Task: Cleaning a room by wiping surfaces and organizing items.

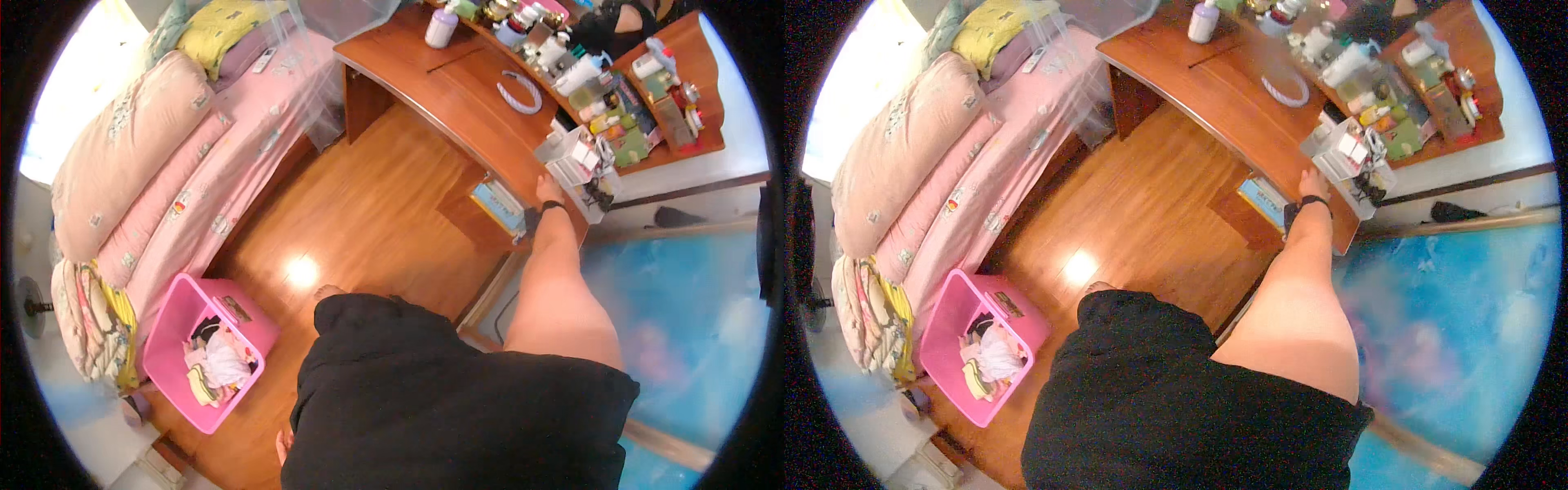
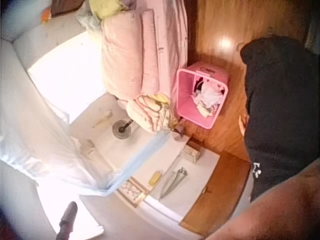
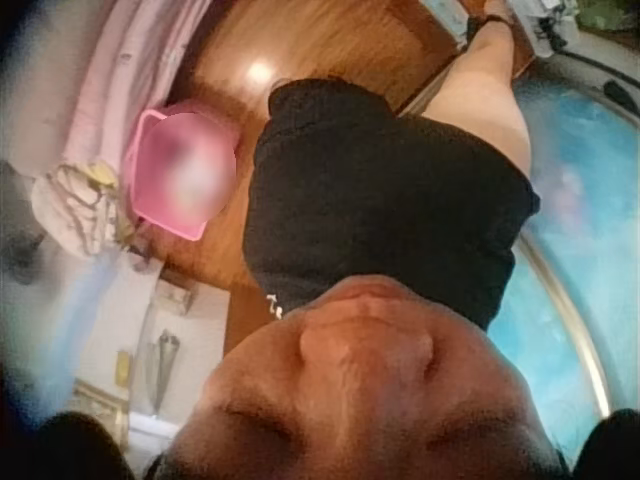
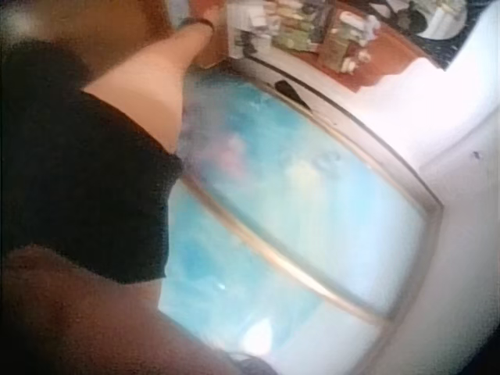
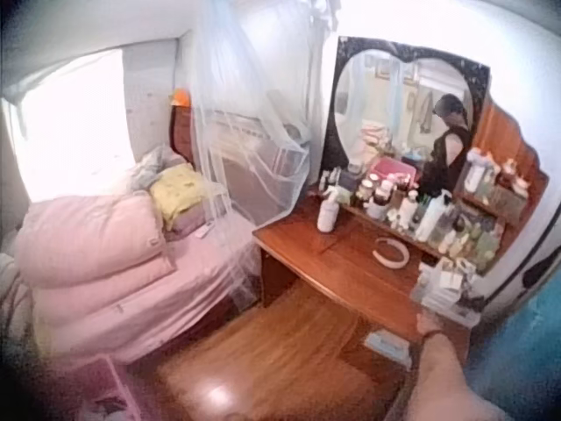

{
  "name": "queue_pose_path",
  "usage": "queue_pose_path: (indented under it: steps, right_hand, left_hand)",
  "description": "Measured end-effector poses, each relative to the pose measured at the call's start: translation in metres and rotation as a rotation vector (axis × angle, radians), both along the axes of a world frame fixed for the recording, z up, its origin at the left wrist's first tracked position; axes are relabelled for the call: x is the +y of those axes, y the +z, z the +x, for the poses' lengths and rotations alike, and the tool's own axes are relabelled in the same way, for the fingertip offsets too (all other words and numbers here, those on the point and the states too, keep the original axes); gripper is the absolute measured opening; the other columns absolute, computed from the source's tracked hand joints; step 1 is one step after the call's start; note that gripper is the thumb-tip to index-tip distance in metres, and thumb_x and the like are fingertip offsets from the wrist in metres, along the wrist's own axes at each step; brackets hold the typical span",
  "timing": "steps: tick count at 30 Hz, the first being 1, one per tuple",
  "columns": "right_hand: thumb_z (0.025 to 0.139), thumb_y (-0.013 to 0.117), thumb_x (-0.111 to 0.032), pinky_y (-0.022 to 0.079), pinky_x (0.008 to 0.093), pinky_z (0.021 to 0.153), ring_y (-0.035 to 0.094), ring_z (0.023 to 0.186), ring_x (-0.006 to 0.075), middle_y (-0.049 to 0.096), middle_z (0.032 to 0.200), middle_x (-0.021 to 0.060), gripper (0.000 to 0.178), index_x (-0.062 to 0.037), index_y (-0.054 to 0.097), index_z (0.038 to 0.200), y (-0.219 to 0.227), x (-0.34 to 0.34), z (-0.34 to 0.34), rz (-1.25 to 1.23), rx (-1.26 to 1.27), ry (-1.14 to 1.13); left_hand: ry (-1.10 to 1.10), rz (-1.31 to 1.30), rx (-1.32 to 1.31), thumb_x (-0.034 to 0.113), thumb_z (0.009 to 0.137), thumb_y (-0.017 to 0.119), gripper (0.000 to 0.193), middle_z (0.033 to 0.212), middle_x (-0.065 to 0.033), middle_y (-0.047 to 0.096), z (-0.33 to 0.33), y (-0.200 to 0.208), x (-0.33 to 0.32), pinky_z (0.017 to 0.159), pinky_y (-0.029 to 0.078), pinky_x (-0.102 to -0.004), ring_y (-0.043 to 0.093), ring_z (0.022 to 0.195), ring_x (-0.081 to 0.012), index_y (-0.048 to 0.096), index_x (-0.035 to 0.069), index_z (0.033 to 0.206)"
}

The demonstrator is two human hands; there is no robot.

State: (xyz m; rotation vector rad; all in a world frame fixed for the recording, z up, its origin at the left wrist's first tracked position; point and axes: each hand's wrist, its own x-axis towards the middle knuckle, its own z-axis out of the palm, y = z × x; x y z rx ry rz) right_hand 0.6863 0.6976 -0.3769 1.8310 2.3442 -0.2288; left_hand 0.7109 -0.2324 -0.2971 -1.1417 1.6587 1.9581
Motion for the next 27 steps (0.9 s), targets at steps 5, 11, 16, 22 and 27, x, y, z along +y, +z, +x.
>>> queue_pose_path:
  steps: [5, 11, 16, 22, 27]
  right_hand:
    - [0.092, 0.039, -0.042, 0.032, 0.0568, 0.102, 0.040, 0.125, 0.0404, 0.027, 0.147, 0.0167, 0.054, -0.0132, 0.037, 0.138, 0.011, -0.051, 0.025, 0.089, -0.042, 0.073]
    - [0.088, 0.051, -0.032, 0.037, 0.0490, 0.101, 0.047, 0.121, 0.0384, 0.055, 0.123, 0.0220, 0.044, -0.0078, 0.054, 0.124, -0.040, -0.049, 0.198, -0.124, 0.122, -0.591]
    - [0.089, 0.048, -0.028, 0.049, 0.0467, 0.086, 0.059, 0.107, 0.0365, 0.061, 0.116, 0.0193, 0.033, -0.0082, 0.066, 0.109, -0.083, -0.059, 0.371, -0.348, -0.486, -0.242]
    - [0.090, 0.048, -0.032, 0.048, 0.0480, 0.086, 0.059, 0.103, 0.0392, 0.062, 0.109, 0.0211, 0.035, -0.0045, 0.066, 0.103, -0.032, -0.047, 0.320, -0.084, -0.156, -0.344]
    - [0.082, 0.054, -0.060, 0.044, 0.0480, 0.092, 0.059, 0.101, 0.0419, 0.062, 0.105, 0.0270, 0.061, -0.0045, 0.066, 0.104, 0.013, -0.013, 0.237, 0.088, 0.383, -0.370]
  left_hand:
    - [-0.345, -0.211, 0.401, 0.048, 0.092, 0.049, 0.058, 0.119, -0.0116, 0.053, -0.009, 0.025, 0.000, 0.100, 0.039, -0.0427, 0.047, 0.118, -0.0242, 0.038, 0.012, 0.137]
    - [-0.200, 0.196, 0.068, 0.043, 0.091, 0.054, 0.051, 0.110, -0.0080, 0.055, -0.081, 0.030, -0.005, 0.087, 0.043, -0.0377, 0.052, 0.103, -0.0221, 0.044, 0.014, 0.131]
    - [-0.395, 0.152, 0.013, 0.039, 0.092, 0.055, 0.048, 0.109, -0.0070, 0.057, -0.127, 0.057, 0.078, 0.089, 0.041, -0.0371, 0.055, 0.099, -0.0221, 0.045, 0.012, 0.130]
    - [-0.472, 0.207, 0.006, 0.038, 0.093, 0.052, 0.048, 0.109, -0.0077, 0.059, -0.138, 0.061, 0.122, 0.089, 0.043, -0.0375, 0.055, 0.100, -0.0221, 0.043, 0.010, 0.132]
    - [-0.473, 0.141, 0.047, 0.039, 0.093, 0.052, 0.052, 0.112, -0.0097, 0.058, -0.171, 0.065, 0.160, 0.091, 0.043, -0.0385, 0.055, 0.103, -0.0249, 0.040, 0.010, 0.135]
